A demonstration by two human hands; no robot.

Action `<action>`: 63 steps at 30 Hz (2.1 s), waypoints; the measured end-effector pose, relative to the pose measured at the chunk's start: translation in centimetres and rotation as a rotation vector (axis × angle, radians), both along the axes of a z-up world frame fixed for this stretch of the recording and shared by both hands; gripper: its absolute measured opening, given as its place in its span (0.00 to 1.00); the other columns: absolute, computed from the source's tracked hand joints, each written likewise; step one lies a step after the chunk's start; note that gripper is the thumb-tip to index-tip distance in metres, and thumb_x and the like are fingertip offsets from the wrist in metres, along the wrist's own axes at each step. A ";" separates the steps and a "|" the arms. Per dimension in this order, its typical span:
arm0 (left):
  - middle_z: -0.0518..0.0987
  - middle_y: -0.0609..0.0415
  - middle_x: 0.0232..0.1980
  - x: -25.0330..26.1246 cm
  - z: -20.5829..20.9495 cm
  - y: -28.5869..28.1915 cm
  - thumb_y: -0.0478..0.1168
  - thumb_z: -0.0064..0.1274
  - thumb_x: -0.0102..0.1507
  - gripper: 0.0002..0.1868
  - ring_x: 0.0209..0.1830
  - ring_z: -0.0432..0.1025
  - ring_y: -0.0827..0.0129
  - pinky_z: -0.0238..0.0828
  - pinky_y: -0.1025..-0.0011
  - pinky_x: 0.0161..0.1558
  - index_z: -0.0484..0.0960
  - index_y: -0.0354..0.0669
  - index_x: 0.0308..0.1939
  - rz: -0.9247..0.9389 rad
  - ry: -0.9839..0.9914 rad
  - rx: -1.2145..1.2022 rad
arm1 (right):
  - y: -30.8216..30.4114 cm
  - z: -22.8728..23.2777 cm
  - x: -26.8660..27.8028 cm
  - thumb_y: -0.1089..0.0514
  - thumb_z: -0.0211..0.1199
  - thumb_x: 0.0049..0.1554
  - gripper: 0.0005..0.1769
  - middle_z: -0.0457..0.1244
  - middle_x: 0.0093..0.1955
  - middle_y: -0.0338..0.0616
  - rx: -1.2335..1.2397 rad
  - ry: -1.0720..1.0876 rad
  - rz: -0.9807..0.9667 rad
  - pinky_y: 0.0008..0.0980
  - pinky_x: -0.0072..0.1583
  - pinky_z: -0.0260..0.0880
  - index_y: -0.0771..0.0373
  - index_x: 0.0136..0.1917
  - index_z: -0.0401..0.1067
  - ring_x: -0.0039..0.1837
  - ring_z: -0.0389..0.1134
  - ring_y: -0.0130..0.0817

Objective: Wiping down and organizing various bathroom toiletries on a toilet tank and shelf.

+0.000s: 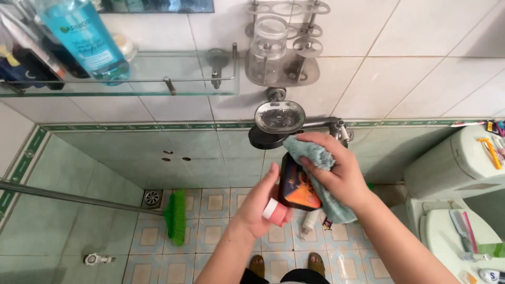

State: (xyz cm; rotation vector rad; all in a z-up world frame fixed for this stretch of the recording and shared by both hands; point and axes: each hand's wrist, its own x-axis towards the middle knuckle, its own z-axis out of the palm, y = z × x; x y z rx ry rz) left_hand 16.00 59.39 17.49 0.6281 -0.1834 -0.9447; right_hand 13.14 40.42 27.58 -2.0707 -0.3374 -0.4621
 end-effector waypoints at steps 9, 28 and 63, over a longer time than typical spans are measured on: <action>0.79 0.50 0.42 -1.0 11.3 0.4 0.68 0.26 0.65 0.40 0.35 0.76 0.67 0.75 0.72 0.32 0.73 0.37 0.56 0.189 0.586 0.077 | 3.4 1.5 -2.6 0.54 0.70 0.44 0.28 0.68 0.59 0.41 -0.523 -0.334 0.285 0.49 0.69 0.63 0.55 0.59 0.74 0.66 0.66 0.47; 0.82 0.45 0.43 0.2 2.1 0.0 0.54 0.57 0.65 0.29 0.30 0.75 0.67 0.68 0.71 0.22 0.78 0.33 0.60 0.046 -0.336 0.418 | -1.2 1.6 -2.3 0.66 0.67 0.45 0.34 0.69 0.59 0.47 0.684 0.543 0.176 0.37 0.63 0.71 0.66 0.66 0.68 0.61 0.70 0.37; 0.81 0.33 0.56 -2.0 -5.3 -2.0 0.51 0.46 0.82 0.22 0.39 0.78 0.65 0.74 0.73 0.36 0.68 0.36 0.68 -0.394 0.123 -0.595 | -2.7 -0.7 -3.1 0.62 0.82 0.40 0.42 0.69 0.59 0.49 0.506 0.418 0.299 0.39 0.64 0.71 0.68 0.65 0.69 0.61 0.71 0.36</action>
